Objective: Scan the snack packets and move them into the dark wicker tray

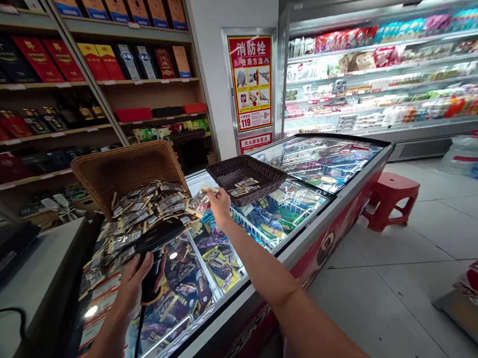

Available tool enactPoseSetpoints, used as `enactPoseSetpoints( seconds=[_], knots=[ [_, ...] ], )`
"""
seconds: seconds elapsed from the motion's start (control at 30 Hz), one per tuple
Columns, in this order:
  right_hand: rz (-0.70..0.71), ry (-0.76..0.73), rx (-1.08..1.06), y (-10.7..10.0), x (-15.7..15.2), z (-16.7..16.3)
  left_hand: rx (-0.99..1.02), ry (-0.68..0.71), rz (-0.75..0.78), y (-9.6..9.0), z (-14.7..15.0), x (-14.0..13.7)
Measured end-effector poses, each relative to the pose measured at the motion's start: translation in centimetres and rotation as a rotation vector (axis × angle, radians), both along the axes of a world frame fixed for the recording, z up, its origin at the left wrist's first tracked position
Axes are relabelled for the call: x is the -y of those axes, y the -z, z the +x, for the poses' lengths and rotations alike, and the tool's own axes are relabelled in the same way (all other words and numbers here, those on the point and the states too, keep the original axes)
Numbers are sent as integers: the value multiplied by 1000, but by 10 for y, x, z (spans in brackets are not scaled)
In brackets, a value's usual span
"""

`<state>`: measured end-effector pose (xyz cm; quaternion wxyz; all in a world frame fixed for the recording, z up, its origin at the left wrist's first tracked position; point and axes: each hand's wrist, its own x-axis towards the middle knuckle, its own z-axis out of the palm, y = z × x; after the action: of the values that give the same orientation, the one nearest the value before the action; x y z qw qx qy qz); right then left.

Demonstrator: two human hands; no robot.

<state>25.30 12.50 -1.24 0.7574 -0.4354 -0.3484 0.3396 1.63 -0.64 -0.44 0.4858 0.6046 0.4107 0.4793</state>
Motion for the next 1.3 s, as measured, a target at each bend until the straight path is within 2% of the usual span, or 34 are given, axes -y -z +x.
enactPoseSetpoints(
  seconds=[0.23, 0.4, 0.53, 0.63, 0.77, 0.83, 0.9, 1.0, 1.07, 1.2, 1.3],
  knots=[
    [-46, -56, -6, -6, 8, 0, -3, -39, -13, -7, 5, 9],
    [-41, -33, -4, -6, 7, 0, 15, -50, -46, -14, 7, 13],
    [-13, 40, -205, -5, -9, 11, 119, -152, -50, -14, 8, 11],
    [66, 136, -397, -8, -20, 29, 201, -209, -46, -16, 5, 8],
    [113, 153, -445, -7, -22, 36, 272, -254, -36, -22, -10, -1],
    [113, 97, -356, -3, -19, 26, 328, -302, -37, -26, -20, -4],
    [82, 52, -116, 2, -17, 9, 395, -364, -26, -29, -30, -6],
    [-65, 16, 344, 2, -22, -24, 489, -447, -2, -33, -36, -6],
    [-190, 34, 527, -5, -33, -47, 532, -462, -2, -34, -36, -5],
    [-418, 86, 593, -24, -59, -85, 548, -436, -14, -33, -29, -4],
    [-464, 58, 541, -32, -69, -99, 542, -424, -4, -32, -26, -3]
  ],
)
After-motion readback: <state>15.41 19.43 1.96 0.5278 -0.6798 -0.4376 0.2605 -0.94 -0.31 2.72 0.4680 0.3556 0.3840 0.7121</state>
